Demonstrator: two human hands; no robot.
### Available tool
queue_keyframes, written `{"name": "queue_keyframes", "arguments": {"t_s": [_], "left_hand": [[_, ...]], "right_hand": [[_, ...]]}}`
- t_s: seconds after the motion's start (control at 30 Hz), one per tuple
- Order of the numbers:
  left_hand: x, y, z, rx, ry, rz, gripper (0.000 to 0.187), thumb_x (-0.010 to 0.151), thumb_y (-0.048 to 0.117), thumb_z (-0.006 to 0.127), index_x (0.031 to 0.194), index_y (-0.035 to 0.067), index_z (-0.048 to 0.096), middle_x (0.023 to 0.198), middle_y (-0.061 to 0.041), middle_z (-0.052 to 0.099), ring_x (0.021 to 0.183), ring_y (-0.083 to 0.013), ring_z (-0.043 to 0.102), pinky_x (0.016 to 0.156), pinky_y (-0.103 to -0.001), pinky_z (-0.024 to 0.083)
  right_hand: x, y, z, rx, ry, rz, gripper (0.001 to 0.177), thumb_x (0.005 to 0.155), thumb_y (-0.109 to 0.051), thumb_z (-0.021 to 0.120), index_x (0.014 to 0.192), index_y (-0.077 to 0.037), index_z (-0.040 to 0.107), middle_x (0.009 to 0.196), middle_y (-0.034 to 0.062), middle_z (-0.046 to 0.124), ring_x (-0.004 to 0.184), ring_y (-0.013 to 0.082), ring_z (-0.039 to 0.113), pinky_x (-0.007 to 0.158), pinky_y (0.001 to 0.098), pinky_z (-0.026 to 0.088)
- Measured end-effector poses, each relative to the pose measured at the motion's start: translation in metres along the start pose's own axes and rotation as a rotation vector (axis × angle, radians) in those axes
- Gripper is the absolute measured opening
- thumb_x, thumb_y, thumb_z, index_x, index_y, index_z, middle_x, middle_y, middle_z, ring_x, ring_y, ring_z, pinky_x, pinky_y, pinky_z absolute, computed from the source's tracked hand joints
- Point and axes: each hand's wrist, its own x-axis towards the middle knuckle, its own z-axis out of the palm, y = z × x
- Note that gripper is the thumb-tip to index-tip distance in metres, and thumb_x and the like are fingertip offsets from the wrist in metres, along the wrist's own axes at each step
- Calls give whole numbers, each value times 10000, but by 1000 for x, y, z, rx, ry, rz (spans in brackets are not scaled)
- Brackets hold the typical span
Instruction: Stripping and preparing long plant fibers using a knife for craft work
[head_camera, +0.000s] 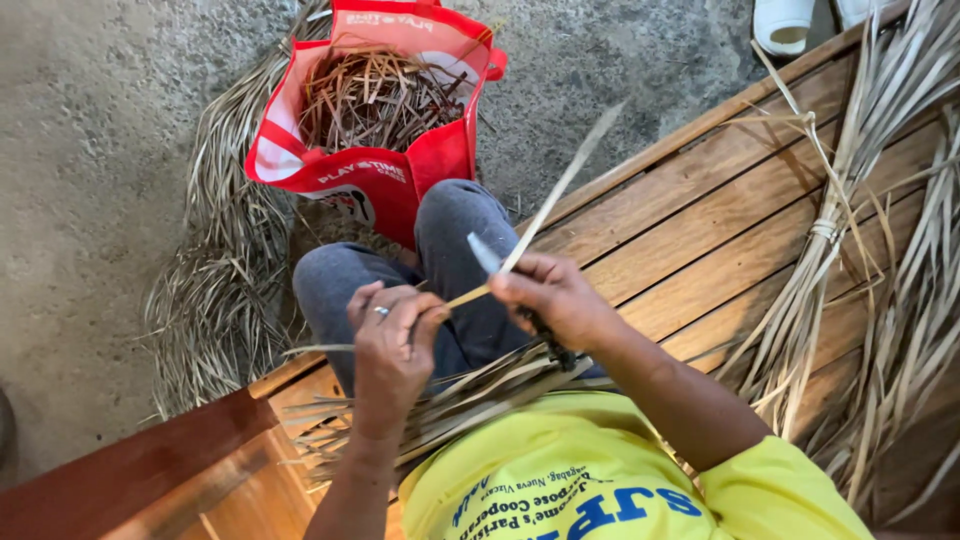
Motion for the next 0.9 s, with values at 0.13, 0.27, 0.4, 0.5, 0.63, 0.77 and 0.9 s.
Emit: {"name": "queue_keyframes", "arguments": {"t_s": [0.13, 0.27, 0.4, 0.5, 0.63, 0.77, 0.9], "left_hand": [[-11, -18, -19, 115, -15, -54, 101, 968, 247, 734, 922, 157, 724, 849, 0, 732, 925, -193, 701, 1108, -434, 352], [-31, -52, -28, 182, -14, -85, 127, 994, 274, 712, 933, 163, 720, 876, 7, 739, 944, -183, 696, 1125, -420, 347], [-53, -89, -34, 277, 6, -131, 129, 1009, 288, 710, 965, 167, 725, 895, 13, 744, 959, -186, 700, 1139, -403, 361], [-68, -115, -41, 353, 6, -156, 125, 1012, 282, 712, 959, 171, 727, 901, 10, 740, 972, -187, 703, 1142, -396, 375], [-91, -161, -51, 523, 66, -168, 150, 1016, 350, 743, 983, 204, 728, 904, 32, 740, 981, -169, 718, 1110, -350, 442], [-104, -174, -67, 769, 49, -523, 162, 1117, 479, 623, 1092, 329, 678, 755, -93, 655, 844, -373, 742, 861, -494, 588], [-65, -132, -77, 364, 437, -433, 90, 1101, 56, 701, 1072, 135, 669, 745, -13, 694, 750, -225, 728, 837, -353, 569]], "right_hand": [[8, -12, -17, 52, 26, 9, 165, 931, -99, 731, 818, -24, 638, 563, 72, 533, 374, 132, 532, 326, 245, 426], [13, -15, -30, 107, 20, 49, 175, 941, -124, 722, 846, -3, 638, 596, 109, 523, 365, 159, 538, 322, 264, 441], [14, -24, -35, 127, 37, 96, 218, 954, -173, 722, 867, 7, 635, 617, 106, 511, 385, 157, 534, 331, 261, 441], [17, -23, -49, 139, 47, 106, 237, 958, -199, 724, 888, 9, 638, 629, 108, 516, 392, 157, 535, 332, 261, 443], [30, -30, -74, 110, 109, 80, 264, 977, -256, 698, 903, -8, 648, 647, 81, 475, 406, 152, 509, 337, 290, 434], [32, -69, -91, 50, 205, -28, 247, 1002, -273, 656, 882, -58, 634, 619, 54, 489, 387, 117, 501, 366, 243, 420], [17, -73, -83, -56, 247, -93, 220, 1001, -248, 648, 939, -37, 641, 684, 76, 506, 447, 163, 558, 402, 298, 477]]}}
